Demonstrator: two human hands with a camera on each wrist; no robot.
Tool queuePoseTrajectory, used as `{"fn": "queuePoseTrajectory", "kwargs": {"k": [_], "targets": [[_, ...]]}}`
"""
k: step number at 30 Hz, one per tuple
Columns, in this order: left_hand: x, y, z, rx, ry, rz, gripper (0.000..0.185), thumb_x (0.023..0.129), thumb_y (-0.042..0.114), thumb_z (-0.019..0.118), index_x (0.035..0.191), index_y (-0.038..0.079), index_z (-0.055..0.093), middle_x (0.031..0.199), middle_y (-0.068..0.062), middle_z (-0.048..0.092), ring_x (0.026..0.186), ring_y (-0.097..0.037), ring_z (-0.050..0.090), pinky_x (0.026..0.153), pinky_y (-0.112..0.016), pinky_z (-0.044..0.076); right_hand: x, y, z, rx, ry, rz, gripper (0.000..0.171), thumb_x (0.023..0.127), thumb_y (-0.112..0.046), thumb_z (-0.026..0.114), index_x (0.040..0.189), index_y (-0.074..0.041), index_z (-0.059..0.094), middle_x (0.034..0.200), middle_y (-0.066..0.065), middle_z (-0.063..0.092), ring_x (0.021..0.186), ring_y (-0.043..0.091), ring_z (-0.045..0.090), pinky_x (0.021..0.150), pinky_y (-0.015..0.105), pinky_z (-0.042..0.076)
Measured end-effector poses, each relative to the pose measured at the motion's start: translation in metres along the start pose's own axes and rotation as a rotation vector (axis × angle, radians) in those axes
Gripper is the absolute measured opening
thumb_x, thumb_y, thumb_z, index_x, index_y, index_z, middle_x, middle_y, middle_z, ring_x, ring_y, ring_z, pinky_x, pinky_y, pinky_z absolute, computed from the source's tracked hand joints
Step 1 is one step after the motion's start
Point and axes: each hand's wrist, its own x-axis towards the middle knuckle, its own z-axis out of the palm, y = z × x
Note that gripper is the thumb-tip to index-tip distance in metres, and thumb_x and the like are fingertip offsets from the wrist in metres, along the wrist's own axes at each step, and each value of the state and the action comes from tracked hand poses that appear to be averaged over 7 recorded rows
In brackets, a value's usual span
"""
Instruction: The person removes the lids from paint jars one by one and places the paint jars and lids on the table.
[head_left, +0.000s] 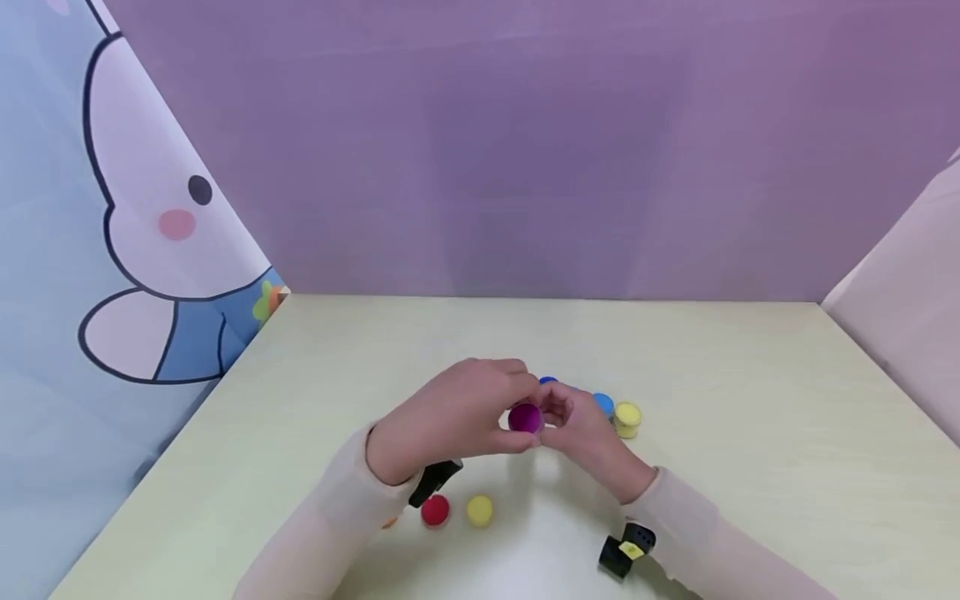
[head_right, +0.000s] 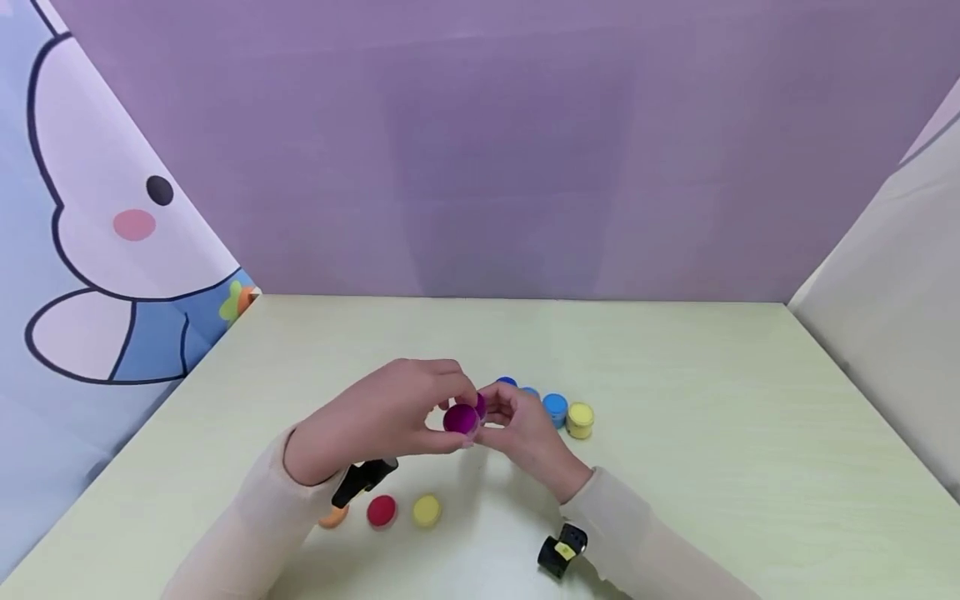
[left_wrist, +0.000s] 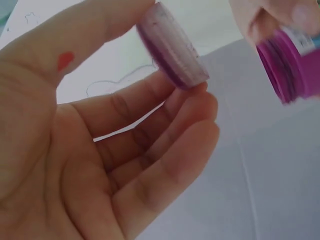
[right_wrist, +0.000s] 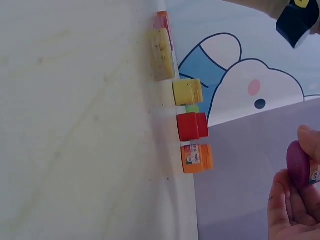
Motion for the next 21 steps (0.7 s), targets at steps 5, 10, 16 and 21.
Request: {"fn": "queuePoseTrajectory", "kwargs": {"k": [5,10,16,21], "targets": [[0.006,0.012,0.01,0.06,-0.141,0.036,0.016,0.082,0.019,0.072,0.095,0.014,0.064,0.086,0.006,0.057,0.075,-0.006,0.052,0.067,-0.015,0.044,0.001,0.002,-0.005,-0.033,0.035,0.041,0.03,0.082,0.001,0.066,0.111,0.003,0.058,0.103,0.012,0.062,0.088,0.018,0.056,0.076,0.02,0.051],[0.008,0.019,0.025,0.125,-0.338,0.047,0.019,0.08,0.018,0.075,0.096,0.018,0.065,0.091,0.009,0.058,0.079,-0.005,0.053,0.071,-0.016,0.046,0.003,0.002,-0.007,0.038,0.03,0.007,0.032,0.08,0.005,0.066,0.111,0.006,0.058,0.103,0.015,0.063,0.089,0.016,0.061,0.08,0.022,0.051],[0.007,0.017,0.054,0.221,-0.486,0.049,0.014,0.079,0.018,0.076,0.083,0.021,0.064,0.077,0.01,0.05,0.063,-0.006,0.046,0.057,-0.017,0.039,0.001,0.001,-0.007,0.111,0.0,0.014,0.037,0.078,-0.012,0.076,0.109,-0.002,0.059,0.105,0.01,0.065,0.093,0.019,0.066,0.083,0.028,0.053],[0.005,0.012,0.073,0.267,-0.505,0.093,0.015,0.081,0.015,0.074,0.077,0.02,0.06,0.072,0.01,0.047,0.06,-0.005,0.043,0.053,-0.016,0.037,0.0,0.0,-0.007,0.117,0.008,0.032,0.038,0.077,-0.014,0.078,0.109,-0.003,0.059,0.105,0.01,0.066,0.093,0.02,0.066,0.083,0.028,0.052]]}}
